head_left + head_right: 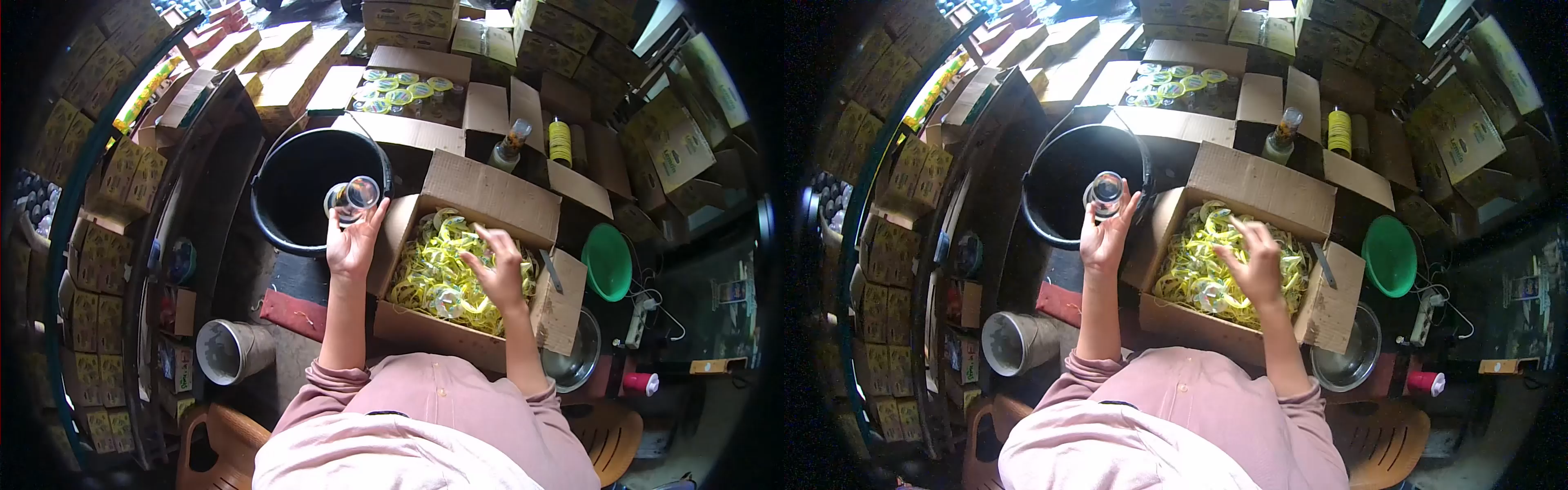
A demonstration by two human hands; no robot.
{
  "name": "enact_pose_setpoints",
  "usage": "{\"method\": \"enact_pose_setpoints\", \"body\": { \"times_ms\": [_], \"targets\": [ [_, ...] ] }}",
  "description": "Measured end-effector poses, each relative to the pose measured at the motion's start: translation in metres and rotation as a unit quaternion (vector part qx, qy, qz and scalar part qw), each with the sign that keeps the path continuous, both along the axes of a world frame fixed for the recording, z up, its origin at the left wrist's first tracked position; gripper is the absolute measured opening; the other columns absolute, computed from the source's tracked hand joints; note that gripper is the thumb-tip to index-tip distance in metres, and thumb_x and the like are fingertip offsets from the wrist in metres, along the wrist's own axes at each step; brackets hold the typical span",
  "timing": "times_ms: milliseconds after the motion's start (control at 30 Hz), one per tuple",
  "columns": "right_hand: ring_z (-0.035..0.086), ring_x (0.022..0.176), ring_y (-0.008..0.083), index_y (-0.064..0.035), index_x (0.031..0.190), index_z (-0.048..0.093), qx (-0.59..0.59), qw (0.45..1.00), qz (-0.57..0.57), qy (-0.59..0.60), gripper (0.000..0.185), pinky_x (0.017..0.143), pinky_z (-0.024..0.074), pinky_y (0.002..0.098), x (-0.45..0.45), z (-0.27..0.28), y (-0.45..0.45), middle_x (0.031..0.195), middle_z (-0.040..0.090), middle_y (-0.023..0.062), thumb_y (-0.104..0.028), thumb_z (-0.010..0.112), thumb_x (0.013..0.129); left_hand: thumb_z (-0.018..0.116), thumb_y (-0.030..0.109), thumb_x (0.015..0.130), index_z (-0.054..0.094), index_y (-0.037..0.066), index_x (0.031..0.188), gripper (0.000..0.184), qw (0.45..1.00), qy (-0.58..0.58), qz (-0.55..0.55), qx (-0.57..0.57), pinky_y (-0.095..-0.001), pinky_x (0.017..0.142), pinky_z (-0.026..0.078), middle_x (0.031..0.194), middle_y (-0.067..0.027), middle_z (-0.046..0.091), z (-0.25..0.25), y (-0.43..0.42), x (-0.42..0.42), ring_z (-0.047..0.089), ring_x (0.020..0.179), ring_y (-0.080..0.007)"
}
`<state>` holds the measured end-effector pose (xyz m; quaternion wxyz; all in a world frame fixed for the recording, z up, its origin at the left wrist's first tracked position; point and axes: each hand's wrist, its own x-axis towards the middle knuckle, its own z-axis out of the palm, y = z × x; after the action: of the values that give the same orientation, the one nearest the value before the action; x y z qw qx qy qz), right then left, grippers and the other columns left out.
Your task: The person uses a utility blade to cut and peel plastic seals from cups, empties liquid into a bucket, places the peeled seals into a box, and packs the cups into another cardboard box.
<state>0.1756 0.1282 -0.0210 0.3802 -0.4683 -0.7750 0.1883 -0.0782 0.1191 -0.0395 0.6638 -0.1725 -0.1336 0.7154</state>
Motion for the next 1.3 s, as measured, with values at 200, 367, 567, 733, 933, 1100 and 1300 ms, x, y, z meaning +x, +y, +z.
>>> {"method": "enact_pose_setpoints", "body": {
  "times_ms": [200, 367, 567, 733, 933, 1100, 1300],
  "targets": [
    [0.058, 0.088, 0.0303, -0.008, 0.125, 0.045, 0.057, 0.976, 0.195, 0.076, 0.065, 0.076, 0.0478, 0.0365, -0.091, 0.064, 0.025, 0.103, 0.054, 0.0157, -0.026, 0.072, 0.068, 0.028, 0.042, 0.094, 0.039, 0.0, 0.122, 0.051, 0.993, 0.118, 0.014, -0.014, -0.0504, 0.103, 0.026, 0.127, -0.0188, 0.043, -0.005, -0.006, 0.003, 0.039, 0.119, -0.0323],
    [0.059, 0.087, 0.0295, -0.0051, 0.109, 0.055, 0.027, 0.954, 0.285, 0.091, 0.044, 0.075, 0.0488, 0.0355, -0.122, 0.057, 0.039, 0.098, 0.055, 0.0146, -0.018, 0.07, 0.07, 0.03, 0.042, 0.093, 0.037, -0.001, 0.123, 0.053, 0.974, 0.215, 0.026, -0.059, -0.0417, 0.098, 0.035, 0.123, -0.0173, 0.046, 0.005, -0.017, 0.005, 0.044, 0.113, -0.0288],
    [0.059, 0.075, 0.0243, 0.0, 0.09, 0.056, 0.079, 0.984, 0.035, 0.153, 0.029, 0.066, 0.0476, 0.0329, -0.074, 0.087, 0.088, 0.086, 0.06, 0.0155, -0.017, 0.069, 0.07, 0.04, 0.048, 0.089, 0.037, 0.0, 0.124, 0.06, 0.836, 0.532, -0.109, 0.079, -0.0447, 0.095, 0.037, 0.11, -0.0132, 0.051, 0.037, -0.046, -0.015, 0.05, 0.107, -0.0272],
    [0.057, 0.067, 0.0193, -0.0001, 0.094, 0.058, 0.208, 0.961, -0.174, 0.051, 0.032, 0.06, 0.0459, 0.0306, 0.016, 0.094, 0.182, 0.082, 0.061, 0.0118, -0.019, 0.069, 0.071, 0.056, 0.014, 0.085, 0.04, 0.003, 0.121, 0.04, 0.657, 0.738, 0.134, -0.077, -0.0258, 0.079, 0.046, 0.093, -0.0063, 0.053, 0.028, -0.027, -0.072, 0.054, 0.086, -0.0131],
    [0.059, 0.076, 0.0294, -0.0007, 0.093, 0.059, 0.135, 0.969, -0.187, -0.085, 0.033, 0.067, 0.0471, 0.0367, 0.058, 0.053, 0.265, 0.082, 0.059, 0.0149, -0.019, 0.071, 0.069, 0.062, -0.001, 0.076, 0.04, 0.005, 0.117, 0.046, 0.436, 0.857, 0.171, -0.215, -0.0239, 0.073, 0.043, 0.097, -0.0061, 0.051, 0.002, 0.007, -0.071, 0.053, 0.084, -0.0125],
    [0.059, 0.083, 0.0301, -0.0015, 0.092, 0.059, 0.023, 0.987, -0.113, -0.112, 0.035, 0.073, 0.0475, 0.0358, 0.058, -0.015, 0.305, 0.087, 0.06, 0.0159, -0.019, 0.072, 0.065, 0.062, 0.003, 0.076, 0.045, 0.004, 0.112, 0.04, 0.348, 0.9, 0.162, -0.207, -0.0263, 0.074, 0.043, 0.092, -0.0067, 0.053, 0.005, 0.01, -0.067, 0.055, 0.085, -0.0151],
    [0.058, 0.088, 0.0283, -0.0043, 0.093, 0.06, -0.089, 0.949, -0.141, -0.269, 0.045, 0.08, 0.0435, 0.0389, 0.045, 0.014, 0.316, 0.089, 0.062, 0.0129, -0.029, 0.076, 0.059, 0.063, 0.003, 0.074, 0.047, 0.005, 0.11, 0.04, 0.324, 0.914, 0.116, -0.213, -0.028, 0.073, 0.044, 0.088, -0.0067, 0.055, 0.007, 0.015, -0.066, 0.056, 0.082, -0.0161]
  ]
}}
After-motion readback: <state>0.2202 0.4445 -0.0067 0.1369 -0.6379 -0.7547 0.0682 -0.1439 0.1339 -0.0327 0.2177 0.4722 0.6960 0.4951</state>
